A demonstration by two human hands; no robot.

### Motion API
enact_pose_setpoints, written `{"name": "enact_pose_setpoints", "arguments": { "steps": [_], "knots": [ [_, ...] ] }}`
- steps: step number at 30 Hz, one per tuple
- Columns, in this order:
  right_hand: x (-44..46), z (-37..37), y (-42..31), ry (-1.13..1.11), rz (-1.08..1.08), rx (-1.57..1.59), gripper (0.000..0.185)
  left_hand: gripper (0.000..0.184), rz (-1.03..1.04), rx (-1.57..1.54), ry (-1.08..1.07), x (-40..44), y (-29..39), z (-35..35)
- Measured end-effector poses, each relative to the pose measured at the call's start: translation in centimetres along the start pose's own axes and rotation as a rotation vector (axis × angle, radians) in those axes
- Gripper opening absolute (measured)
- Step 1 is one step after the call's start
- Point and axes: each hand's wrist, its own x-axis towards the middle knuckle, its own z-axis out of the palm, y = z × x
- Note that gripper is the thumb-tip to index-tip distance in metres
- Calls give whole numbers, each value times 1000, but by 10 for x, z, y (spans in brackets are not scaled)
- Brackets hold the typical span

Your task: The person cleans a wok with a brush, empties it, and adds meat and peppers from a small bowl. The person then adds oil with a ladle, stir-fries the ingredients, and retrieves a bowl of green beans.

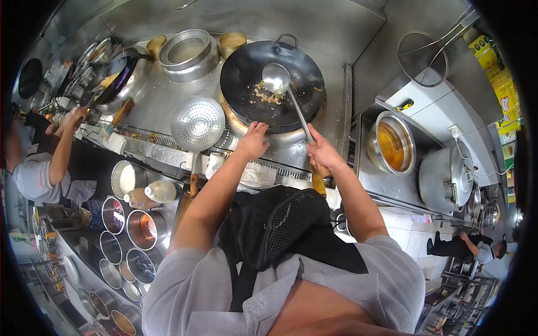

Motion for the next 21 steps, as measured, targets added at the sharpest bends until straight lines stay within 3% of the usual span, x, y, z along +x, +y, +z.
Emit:
{"name": "enact_pose_setpoints", "arguments": {
  "steps": [6,21],
  "knots": [
    [-10,3,5,-113,78,220,81,67,6,4,-11,-4,8,-8],
    [9,14,-20,-70,8,205,82,69,68,-13,29,-1,-4,-1]
  ]
}}
